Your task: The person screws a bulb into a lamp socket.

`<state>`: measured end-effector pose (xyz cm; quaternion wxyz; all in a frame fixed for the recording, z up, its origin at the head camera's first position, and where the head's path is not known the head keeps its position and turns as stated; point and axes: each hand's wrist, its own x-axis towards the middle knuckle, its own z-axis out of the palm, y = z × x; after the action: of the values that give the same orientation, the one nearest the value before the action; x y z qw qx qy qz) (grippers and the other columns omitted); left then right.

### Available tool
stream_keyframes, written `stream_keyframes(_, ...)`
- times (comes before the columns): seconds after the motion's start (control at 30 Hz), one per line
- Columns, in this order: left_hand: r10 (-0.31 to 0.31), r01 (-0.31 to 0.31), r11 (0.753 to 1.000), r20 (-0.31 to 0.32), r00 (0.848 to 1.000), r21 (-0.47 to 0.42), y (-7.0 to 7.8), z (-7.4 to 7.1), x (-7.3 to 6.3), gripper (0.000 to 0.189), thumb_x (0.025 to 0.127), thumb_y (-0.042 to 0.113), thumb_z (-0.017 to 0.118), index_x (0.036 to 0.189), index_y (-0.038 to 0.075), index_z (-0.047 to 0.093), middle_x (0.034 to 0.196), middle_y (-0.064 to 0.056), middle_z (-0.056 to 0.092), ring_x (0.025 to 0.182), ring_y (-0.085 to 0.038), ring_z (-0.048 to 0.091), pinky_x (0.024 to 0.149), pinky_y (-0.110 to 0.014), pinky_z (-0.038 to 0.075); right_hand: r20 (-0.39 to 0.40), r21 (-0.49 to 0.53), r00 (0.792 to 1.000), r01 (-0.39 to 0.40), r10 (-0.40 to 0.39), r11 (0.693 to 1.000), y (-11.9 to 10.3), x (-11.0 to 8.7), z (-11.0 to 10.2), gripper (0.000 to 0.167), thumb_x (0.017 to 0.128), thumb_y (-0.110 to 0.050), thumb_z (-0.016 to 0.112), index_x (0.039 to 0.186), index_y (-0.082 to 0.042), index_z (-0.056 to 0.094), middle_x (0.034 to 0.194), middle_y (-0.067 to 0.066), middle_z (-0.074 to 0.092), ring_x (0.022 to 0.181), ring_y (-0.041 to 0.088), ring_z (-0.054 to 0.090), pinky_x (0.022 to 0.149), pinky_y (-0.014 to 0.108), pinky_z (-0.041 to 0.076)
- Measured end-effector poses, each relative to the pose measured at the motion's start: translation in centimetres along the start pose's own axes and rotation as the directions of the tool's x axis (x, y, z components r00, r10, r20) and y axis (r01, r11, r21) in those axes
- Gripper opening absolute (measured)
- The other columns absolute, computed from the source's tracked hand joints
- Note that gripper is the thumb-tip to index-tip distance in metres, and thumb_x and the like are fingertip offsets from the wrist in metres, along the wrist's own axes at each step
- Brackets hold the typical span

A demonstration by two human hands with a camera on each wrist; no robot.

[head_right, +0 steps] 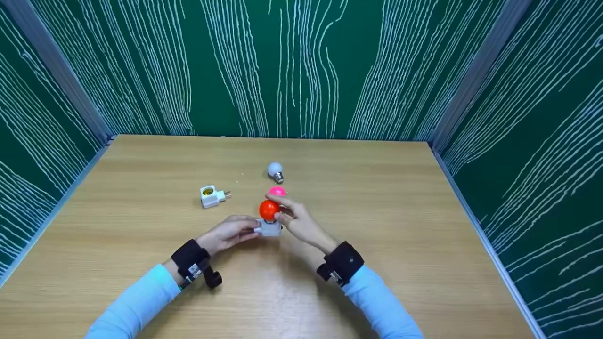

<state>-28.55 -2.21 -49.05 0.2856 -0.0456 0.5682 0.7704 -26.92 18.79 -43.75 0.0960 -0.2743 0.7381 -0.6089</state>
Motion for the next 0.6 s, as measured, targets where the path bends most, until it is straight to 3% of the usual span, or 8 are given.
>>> stream_keyframes(0.17, -0.004, 0.004, 1.0, -0.006, 1.0, 0.009, 0.0, 0.0, 0.0, 0.029, 0.084, 0.0, 0.06, 0.112, -0.009, 0.056, 0.112, -0.02, 0.058, 0.078, -0.016, 0.064, 0.079, -0.022, 0.058, -0.013, 0.007, 1.0, -0.007, 0.007, 1.0, 0.3, -0.1, 0.1, 0.046, 0.089, 0.005, 0.047, 0.134, 0.005, 0.04, 0.138, 0.025, 0.039, 0.118, 0.036, 0.049, 0.097, 0.021, 0.048)
stream_keyframes(0.33, -0.002, 0.002, 1.0, -0.021, 1.0, 0.0, -0.1, 0.0, 0.1, 0.032, 0.085, 0.0, 0.059, 0.115, -0.01, 0.054, 0.11, -0.019, 0.06, 0.078, -0.016, 0.064, 0.08, -0.022, 0.058, -0.071, -0.013, 0.996, 0.058, -0.058, 0.998, 0.7, 0.0, 0.3, 0.043, 0.087, 0.001, 0.055, 0.129, 0.007, 0.045, 0.131, 0.027, 0.045, 0.114, 0.035, 0.053, 0.094, 0.022, 0.05)
stream_keyframes(0.6, 0.013, -0.013, 1.0, -0.025, 1.0, -0.018, -0.1, -0.2, 0.2, 0.034, 0.085, 0.001, 0.059, 0.116, -0.011, 0.054, 0.11, -0.019, 0.06, 0.083, -0.018, 0.064, 0.083, -0.024, 0.057, -0.237, -0.197, 0.952, 0.149, -0.194, 0.969, 0.5, 0.1, 1.1, 0.038, 0.075, 0.008, 0.067, 0.112, 0.01, 0.057, 0.112, 0.025, 0.056, 0.103, 0.021, 0.057, 0.093, 0.029, 0.052)
